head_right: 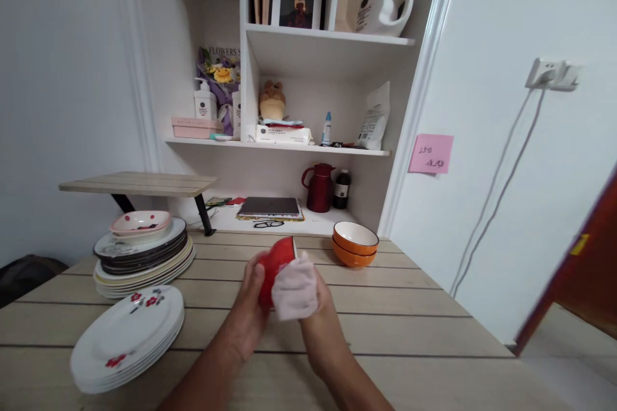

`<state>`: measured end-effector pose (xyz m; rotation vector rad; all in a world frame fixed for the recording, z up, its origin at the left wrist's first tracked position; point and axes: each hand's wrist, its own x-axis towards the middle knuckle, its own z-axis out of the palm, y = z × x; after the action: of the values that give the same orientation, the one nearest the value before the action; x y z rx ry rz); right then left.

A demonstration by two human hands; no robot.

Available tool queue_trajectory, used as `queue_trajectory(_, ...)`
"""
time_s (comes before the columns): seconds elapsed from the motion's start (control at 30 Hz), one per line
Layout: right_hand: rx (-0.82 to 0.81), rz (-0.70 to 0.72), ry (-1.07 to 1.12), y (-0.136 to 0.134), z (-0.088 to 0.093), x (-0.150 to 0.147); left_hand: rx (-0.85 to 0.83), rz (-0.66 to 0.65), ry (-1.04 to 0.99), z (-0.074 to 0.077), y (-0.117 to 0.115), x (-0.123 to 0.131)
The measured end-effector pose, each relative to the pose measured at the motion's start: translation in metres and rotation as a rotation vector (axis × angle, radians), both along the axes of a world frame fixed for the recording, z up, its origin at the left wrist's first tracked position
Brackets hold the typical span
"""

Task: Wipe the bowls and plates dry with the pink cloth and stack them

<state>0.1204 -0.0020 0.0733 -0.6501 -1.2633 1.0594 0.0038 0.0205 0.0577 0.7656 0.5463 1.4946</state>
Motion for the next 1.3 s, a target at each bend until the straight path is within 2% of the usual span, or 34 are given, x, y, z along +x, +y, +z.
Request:
queue_trajectory(0.07,-0.096,0.038,0.179,0.000,0.005,-0.001,0.111,0.079,0.144,0.000,0.004,-0.007)
queue_trajectory(0.17,-0.132,0.090,0.360,0.006,0.006,0.000,0.218,0.046,0.238,-0.002,0.009,-0.018)
queue_trajectory(0.23,-0.177,0.063,0.504,0.013,0.002,0.004,0.270,-0.029,0.244,-0.004,0.012,-0.024)
queue_trajectory(0.3,-0.277,0.033,0.608,0.020,-0.004,0.007,0.295,-0.157,0.256,-0.006,0.013,-0.026)
queue_trajectory(0.4,-0.377,0.048,0.610,0.022,-0.008,0.009,0.296,-0.276,0.286,-0.008,0.013,-0.028)
queue_trajectory(0.57,-0.254,0.089,0.415,0.007,0.000,0.000,0.233,-0.155,0.161,-0.017,0.011,-0.016)
queue_trajectory(0.67,-0.140,0.097,0.139,-0.001,0.004,-0.003,0.144,-0.165,0.014,-0.027,0.012,-0.002)
queue_trajectory(0.73,-0.005,0.064,-0.064,-0.002,0.004,-0.003,0.089,-0.173,-0.071,-0.033,0.014,0.004)
queue_trajectory(0.83,0.183,0.057,-0.341,0.001,-0.003,-0.002,-0.126,-0.214,-0.141,-0.037,0.015,0.003)
queue_trajectory(0.9,0.230,0.067,-0.471,0.004,-0.009,-0.002,-0.309,-0.286,-0.119,-0.034,0.014,-0.002)
queue_trajectory(0.97,0.233,0.056,-0.503,0.007,-0.014,-0.002,-0.420,-0.352,-0.037,-0.030,0.013,-0.006)
queue_trajectory(1.03,0.186,0.031,-0.412,0.009,-0.015,-0.002,-0.400,-0.371,0.051,-0.026,0.013,-0.008)
queue_trajectory(1.1,0.082,0.041,-0.239,0.010,-0.013,-0.002,-0.275,-0.325,0.110,-0.024,0.015,-0.010)
queue_trajectory(1.2,-0.108,0.125,0.054,0.012,-0.009,-0.003,-0.065,-0.125,0.231,-0.026,0.019,-0.013)
queue_trajectory(1.3,-0.223,0.121,0.301,0.016,-0.010,-0.004,0.090,0.073,0.443,-0.027,0.021,-0.018)
